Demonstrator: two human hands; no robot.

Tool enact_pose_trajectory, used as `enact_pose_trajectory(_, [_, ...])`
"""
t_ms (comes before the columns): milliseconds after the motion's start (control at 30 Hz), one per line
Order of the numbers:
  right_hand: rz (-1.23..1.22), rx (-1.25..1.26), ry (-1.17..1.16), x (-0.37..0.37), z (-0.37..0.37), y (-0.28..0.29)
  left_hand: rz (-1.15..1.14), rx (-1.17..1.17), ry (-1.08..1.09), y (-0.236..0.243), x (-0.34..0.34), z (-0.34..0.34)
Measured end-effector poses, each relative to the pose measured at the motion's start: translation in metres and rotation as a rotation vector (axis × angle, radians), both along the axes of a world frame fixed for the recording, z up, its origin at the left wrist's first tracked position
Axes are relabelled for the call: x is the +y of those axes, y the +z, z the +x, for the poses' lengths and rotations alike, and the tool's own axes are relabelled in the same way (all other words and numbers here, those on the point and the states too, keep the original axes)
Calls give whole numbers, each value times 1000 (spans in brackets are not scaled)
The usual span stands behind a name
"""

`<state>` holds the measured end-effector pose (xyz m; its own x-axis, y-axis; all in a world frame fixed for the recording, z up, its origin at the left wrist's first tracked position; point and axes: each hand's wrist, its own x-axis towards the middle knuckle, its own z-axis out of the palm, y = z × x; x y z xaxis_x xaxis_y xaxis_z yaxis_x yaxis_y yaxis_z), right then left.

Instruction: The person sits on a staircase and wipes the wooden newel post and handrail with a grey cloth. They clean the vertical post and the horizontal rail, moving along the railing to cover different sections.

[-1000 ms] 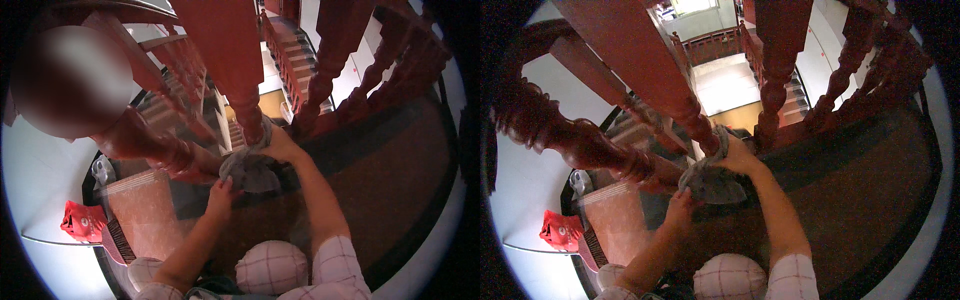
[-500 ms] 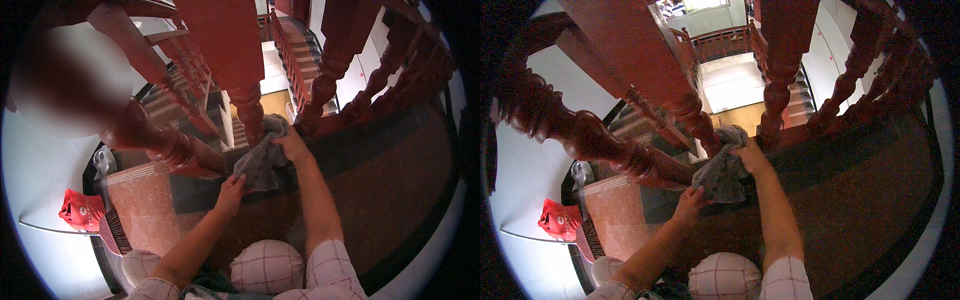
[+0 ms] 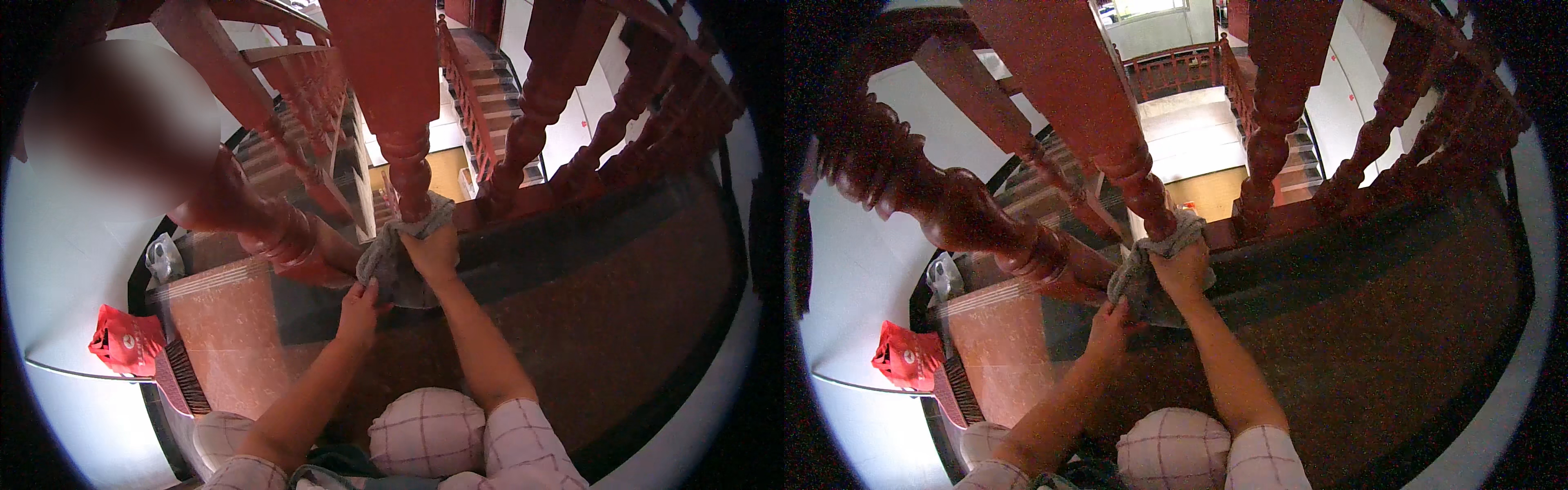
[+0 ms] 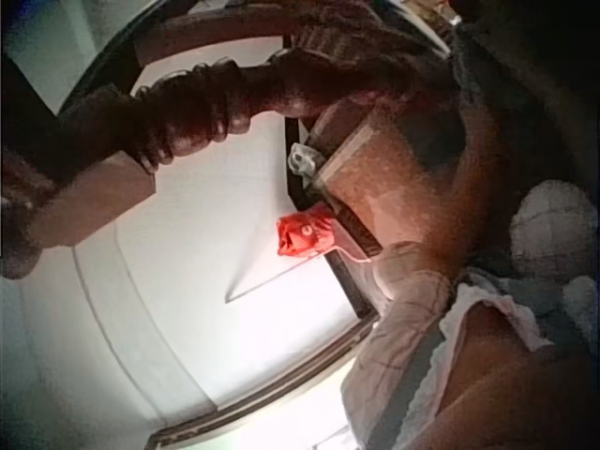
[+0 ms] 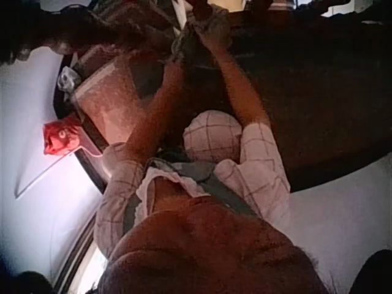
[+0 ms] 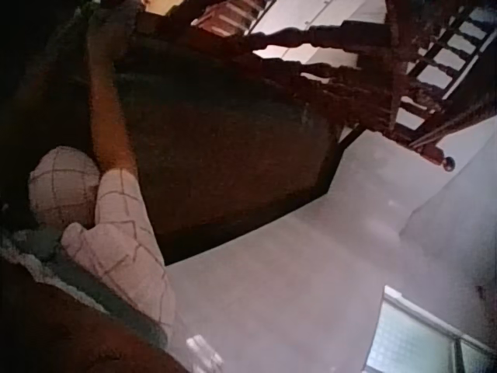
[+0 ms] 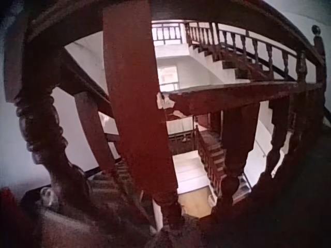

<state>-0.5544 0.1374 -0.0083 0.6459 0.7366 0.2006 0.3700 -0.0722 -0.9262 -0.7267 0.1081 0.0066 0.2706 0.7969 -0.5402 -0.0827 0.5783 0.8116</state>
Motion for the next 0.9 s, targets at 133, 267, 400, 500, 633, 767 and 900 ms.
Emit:
enact_pose_trajectory(133, [13,202,165,-6,17,5,11,2,15,-5,0,-4])
enact_pose_trajectory(267, [-11,543,220,-7,35,-9,-33,-41,43,1,-1,0])
enact_pose_trajectory(400, [191,1010,3,-33,41,-7,67,-50,-57,3,3,-2])
enact_pose_trajectory(500, [73,1105,-139,-88,29,22,229,17,-194,7,-1,-4])
enact_pose_trajectory(633, [-57,1008,29,-146,23,-13,298,5,-103,21,8,2])
enact_pose_trajectory(767, [-96,694,90,-151,11,11,434,-68,-87,18,56,16])
enact_pose_trajectory(900, [19,759,107,-129,20,8,662,-119,-249,43,82,78])
